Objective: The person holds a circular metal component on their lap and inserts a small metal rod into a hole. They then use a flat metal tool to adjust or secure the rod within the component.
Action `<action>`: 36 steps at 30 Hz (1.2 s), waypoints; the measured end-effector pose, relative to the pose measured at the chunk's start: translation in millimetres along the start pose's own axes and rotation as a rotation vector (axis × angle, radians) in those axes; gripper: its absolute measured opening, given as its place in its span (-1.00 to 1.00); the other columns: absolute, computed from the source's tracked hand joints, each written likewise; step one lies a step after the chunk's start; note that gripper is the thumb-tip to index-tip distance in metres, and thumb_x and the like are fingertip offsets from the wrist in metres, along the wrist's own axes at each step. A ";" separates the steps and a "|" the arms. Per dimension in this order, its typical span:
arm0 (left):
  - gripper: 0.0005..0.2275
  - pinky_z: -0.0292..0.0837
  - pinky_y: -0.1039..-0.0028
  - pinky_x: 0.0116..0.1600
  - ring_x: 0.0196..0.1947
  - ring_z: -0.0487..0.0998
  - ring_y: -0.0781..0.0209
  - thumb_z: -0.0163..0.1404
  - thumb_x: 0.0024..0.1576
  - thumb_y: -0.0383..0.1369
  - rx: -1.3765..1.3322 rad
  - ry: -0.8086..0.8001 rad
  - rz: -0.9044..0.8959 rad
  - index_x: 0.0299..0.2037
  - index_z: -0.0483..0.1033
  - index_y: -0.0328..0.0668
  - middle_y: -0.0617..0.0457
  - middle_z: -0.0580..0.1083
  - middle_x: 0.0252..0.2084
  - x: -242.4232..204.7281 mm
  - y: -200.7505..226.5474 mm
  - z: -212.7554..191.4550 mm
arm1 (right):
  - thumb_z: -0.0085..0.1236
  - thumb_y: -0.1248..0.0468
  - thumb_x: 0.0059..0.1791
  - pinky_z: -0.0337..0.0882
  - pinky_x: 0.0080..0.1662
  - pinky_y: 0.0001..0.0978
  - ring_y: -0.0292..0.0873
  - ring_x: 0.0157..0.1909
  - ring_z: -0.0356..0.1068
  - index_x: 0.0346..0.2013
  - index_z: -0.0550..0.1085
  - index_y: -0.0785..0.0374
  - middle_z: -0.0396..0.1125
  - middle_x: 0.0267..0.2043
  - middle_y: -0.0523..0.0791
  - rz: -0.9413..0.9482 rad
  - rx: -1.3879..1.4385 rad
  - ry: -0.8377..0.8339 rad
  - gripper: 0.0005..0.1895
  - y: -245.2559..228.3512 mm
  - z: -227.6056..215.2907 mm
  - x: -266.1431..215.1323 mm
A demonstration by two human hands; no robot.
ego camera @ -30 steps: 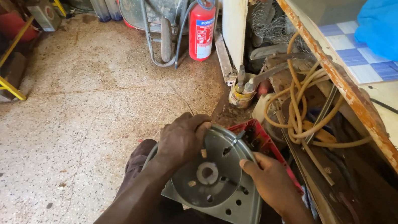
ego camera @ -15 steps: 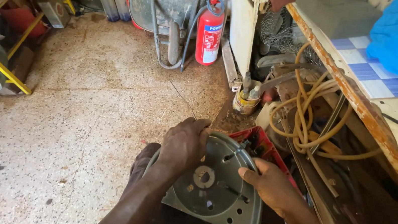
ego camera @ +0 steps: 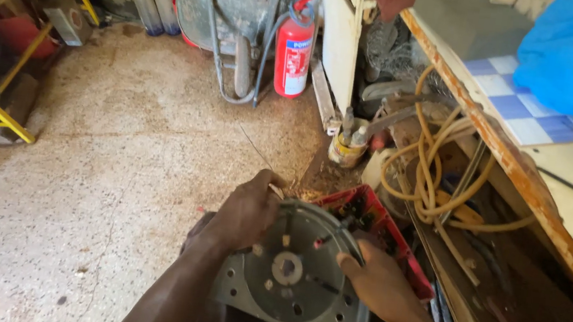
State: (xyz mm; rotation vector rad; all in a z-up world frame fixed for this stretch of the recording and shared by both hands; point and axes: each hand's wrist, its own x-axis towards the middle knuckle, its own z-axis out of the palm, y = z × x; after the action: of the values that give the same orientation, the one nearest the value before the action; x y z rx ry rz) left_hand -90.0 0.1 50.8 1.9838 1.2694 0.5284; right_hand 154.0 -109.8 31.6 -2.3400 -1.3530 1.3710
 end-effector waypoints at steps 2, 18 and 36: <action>-0.67 0.37 0.14 -0.04 -0.11 0.58 0.01 -0.23 0.24 -0.27 -0.053 -0.093 -0.178 0.19 0.39 0.02 -0.10 0.62 -0.06 -5.1 5.9 -6.3 | -0.13 -0.33 0.14 0.10 -0.18 -0.24 -0.17 -0.34 0.14 -0.17 0.39 0.02 0.12 -0.30 -0.17 -0.054 0.015 -0.079 -0.48 -9.1 -11.0 -13.9; -0.62 0.38 -0.02 0.19 0.00 0.62 -0.18 -0.12 0.16 -0.06 0.521 0.160 0.173 0.08 0.48 -0.03 -0.12 0.60 -0.16 21.4 -5.9 116.7 | 0.17 -0.23 -0.03 0.37 0.36 -0.09 0.05 0.32 0.45 0.01 0.72 -0.20 0.57 0.16 -0.11 -0.306 0.070 0.180 -0.55 -76.2 -21.4 93.1; -0.38 0.49 -0.04 0.11 0.08 0.66 -0.24 -0.34 0.17 0.26 0.602 -0.235 0.088 0.01 0.41 -0.16 -0.21 0.60 -0.03 29.7 -9.0 124.5 | 0.19 -0.01 0.12 0.02 -0.52 -0.59 -0.32 -0.47 0.18 0.09 0.62 0.11 0.50 -0.20 -0.12 -0.171 0.880 -0.022 -0.64 -28.7 14.9 147.1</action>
State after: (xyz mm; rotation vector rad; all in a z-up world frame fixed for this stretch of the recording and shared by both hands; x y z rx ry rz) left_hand 0.2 -13.8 -39.6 2.5105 1.2922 -0.0702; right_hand 153.2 11.1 -58.2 -1.5845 -0.6896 1.5114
